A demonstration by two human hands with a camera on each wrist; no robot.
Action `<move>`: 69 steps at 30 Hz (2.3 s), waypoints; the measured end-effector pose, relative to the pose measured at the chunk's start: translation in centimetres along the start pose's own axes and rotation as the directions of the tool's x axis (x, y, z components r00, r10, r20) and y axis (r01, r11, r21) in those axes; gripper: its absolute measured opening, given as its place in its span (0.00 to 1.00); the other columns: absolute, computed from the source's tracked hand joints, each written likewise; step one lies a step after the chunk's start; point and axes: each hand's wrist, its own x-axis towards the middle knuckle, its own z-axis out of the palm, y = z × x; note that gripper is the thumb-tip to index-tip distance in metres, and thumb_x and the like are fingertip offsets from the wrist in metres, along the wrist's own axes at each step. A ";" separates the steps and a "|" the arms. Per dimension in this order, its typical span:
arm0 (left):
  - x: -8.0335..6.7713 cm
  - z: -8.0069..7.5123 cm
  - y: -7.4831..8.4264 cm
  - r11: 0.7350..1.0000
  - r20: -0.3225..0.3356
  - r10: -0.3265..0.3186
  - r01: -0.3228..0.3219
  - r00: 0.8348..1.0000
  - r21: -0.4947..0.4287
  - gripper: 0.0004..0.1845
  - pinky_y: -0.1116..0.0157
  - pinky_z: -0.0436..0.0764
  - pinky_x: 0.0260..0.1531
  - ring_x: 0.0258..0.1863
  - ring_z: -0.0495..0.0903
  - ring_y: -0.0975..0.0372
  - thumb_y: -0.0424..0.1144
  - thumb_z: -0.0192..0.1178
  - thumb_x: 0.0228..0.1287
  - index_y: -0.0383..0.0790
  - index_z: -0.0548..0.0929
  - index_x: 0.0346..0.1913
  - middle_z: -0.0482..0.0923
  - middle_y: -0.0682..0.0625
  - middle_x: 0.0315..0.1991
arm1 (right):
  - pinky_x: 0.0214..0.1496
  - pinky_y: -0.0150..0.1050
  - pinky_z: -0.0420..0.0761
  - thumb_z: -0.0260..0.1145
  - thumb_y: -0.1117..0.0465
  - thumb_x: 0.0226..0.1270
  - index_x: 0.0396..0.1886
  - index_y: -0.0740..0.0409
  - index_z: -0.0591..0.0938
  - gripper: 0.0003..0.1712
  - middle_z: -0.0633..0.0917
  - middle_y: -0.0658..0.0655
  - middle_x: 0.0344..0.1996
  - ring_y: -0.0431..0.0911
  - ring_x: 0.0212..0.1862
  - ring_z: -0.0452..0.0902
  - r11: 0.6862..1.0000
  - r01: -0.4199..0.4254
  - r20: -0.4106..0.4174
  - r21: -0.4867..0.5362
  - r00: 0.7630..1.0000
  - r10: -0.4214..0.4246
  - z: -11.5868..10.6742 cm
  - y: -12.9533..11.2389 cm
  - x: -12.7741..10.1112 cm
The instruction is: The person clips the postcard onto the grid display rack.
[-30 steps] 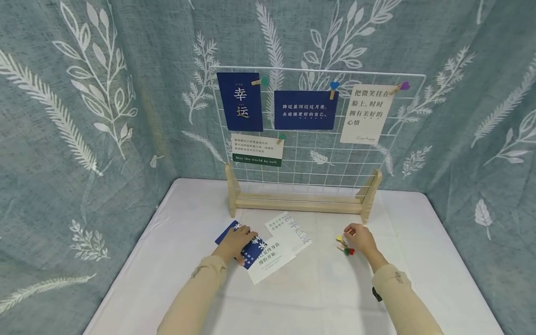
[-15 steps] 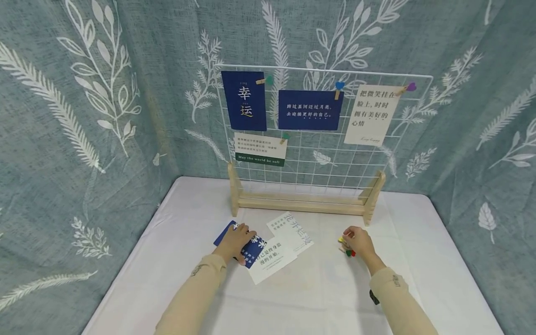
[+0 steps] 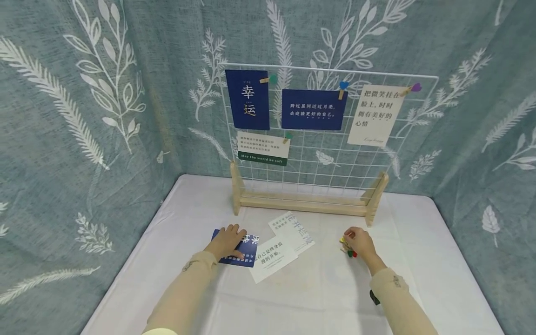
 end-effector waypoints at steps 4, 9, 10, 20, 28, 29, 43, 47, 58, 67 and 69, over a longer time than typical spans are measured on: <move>0.3 -0.6 -0.5 0.990 0.057 -0.032 0.040 0.998 -0.138 0.28 0.45 0.74 0.54 0.52 0.73 0.46 0.46 0.67 0.51 0.39 0.72 0.53 0.73 0.38 0.48 | 0.32 0.41 0.77 0.61 0.66 0.63 0.36 0.69 0.80 0.09 0.84 0.64 0.30 0.50 0.31 0.79 1.000 -0.003 0.007 0.006 1.000 0.003 -0.2 0.2 0.0; 0.3 -2.1 -0.6 0.962 0.116 -0.060 0.089 0.991 -0.260 0.22 0.46 0.74 0.55 0.49 0.77 0.49 0.38 0.69 0.49 0.41 0.75 0.47 0.80 0.42 0.45 | 0.29 0.38 0.75 0.61 0.66 0.62 0.35 0.69 0.80 0.08 0.84 0.64 0.29 0.49 0.29 0.78 1.000 0.009 0.015 0.004 1.000 -0.009 -0.5 0.0 -0.1; 0.4 -2.4 -0.5 0.959 0.126 -0.056 0.088 0.991 -0.269 0.21 0.47 0.74 0.54 0.47 0.78 0.50 0.37 0.69 0.49 0.41 0.75 0.46 0.81 0.43 0.45 | 0.29 0.38 0.75 0.61 0.66 0.62 0.35 0.70 0.80 0.08 0.84 0.64 0.29 0.49 0.29 0.78 1.000 0.009 0.015 0.002 1.000 -0.009 -0.6 -0.1 -0.1; 1.0 -4.7 0.1 0.933 0.225 0.028 0.055 0.974 -0.356 0.18 0.50 0.70 0.62 0.57 0.73 0.48 0.31 0.61 0.59 0.36 0.76 0.54 0.77 0.40 0.54 | 0.29 0.35 0.75 0.61 0.67 0.62 0.36 0.70 0.80 0.08 0.84 0.64 0.30 0.48 0.29 0.77 0.999 -0.037 0.036 0.021 0.999 0.037 -0.3 -0.1 -0.1; 1.1 -6.3 0.7 0.891 0.227 0.046 0.063 0.973 -0.450 0.25 0.49 0.61 0.68 0.68 0.62 0.44 0.30 0.45 0.72 0.30 0.58 0.69 0.63 0.33 0.67 | 0.26 0.34 0.74 0.61 0.66 0.63 0.37 0.70 0.79 0.09 0.83 0.64 0.30 0.47 0.27 0.77 0.998 -0.062 0.046 0.021 0.997 0.061 -0.3 -0.1 0.0; 1.0 -6.5 0.8 0.882 0.221 0.051 0.060 0.974 -0.467 0.25 0.49 0.61 0.68 0.68 0.61 0.43 0.30 0.44 0.72 0.29 0.57 0.69 0.61 0.32 0.67 | 0.26 0.33 0.73 0.61 0.66 0.63 0.37 0.70 0.80 0.09 0.83 0.64 0.29 0.47 0.27 0.76 0.998 -0.062 0.045 0.019 0.997 0.061 -0.3 -0.1 0.0; 1.2 -8.4 0.7 0.867 0.119 0.059 0.008 0.991 -0.498 0.19 0.51 0.71 0.61 0.57 0.73 0.46 0.28 0.45 0.71 0.30 0.63 0.63 0.73 0.34 0.55 | 0.25 0.33 0.72 0.66 0.64 0.60 0.36 0.69 0.80 0.10 0.82 0.62 0.27 0.46 0.25 0.75 0.999 -0.039 0.049 0.019 0.998 0.038 -0.3 -0.1 0.2; 1.2 -8.6 0.5 0.881 0.049 0.039 -0.011 0.998 -0.474 0.21 0.50 0.74 0.58 0.52 0.76 0.47 0.28 0.48 0.69 0.26 0.64 0.63 0.75 0.33 0.52 | 0.26 0.33 0.72 0.66 0.64 0.59 0.34 0.68 0.80 0.10 0.82 0.61 0.26 0.45 0.26 0.74 0.999 -0.048 0.055 0.007 0.997 0.047 -0.3 -0.1 0.3; 1.8 -9.0 0.3 0.870 -0.124 -0.107 0.033 0.986 -0.493 0.18 0.52 0.80 0.46 0.44 0.81 0.46 0.27 0.52 0.67 0.25 0.69 0.58 0.78 0.32 0.44 | 0.31 0.39 0.75 0.68 0.64 0.57 0.31 0.67 0.80 0.09 0.83 0.61 0.27 0.48 0.29 0.77 0.999 -0.045 0.048 -0.028 0.998 0.046 -0.4 -0.3 0.3; 2.1 -8.9 0.4 0.821 -0.168 -0.142 0.021 0.976 -0.571 0.18 0.54 0.81 0.45 0.41 0.82 0.49 0.28 0.57 0.63 0.26 0.74 0.55 0.81 0.35 0.43 | 0.31 0.41 0.75 0.68 0.65 0.56 0.26 0.66 0.78 0.08 0.83 0.60 0.24 0.47 0.26 0.76 0.998 -0.030 0.052 -0.057 0.998 0.033 -0.2 -0.4 0.3; 2.1 -8.8 0.3 0.812 -0.175 -0.140 0.012 0.975 -0.583 0.16 0.54 0.81 0.44 0.40 0.82 0.49 0.28 0.58 0.61 0.26 0.75 0.52 0.81 0.35 0.41 | 0.30 0.39 0.74 0.68 0.66 0.56 0.25 0.65 0.77 0.08 0.81 0.58 0.22 0.46 0.26 0.75 0.998 -0.029 0.048 -0.049 0.998 0.032 -0.2 -0.5 0.2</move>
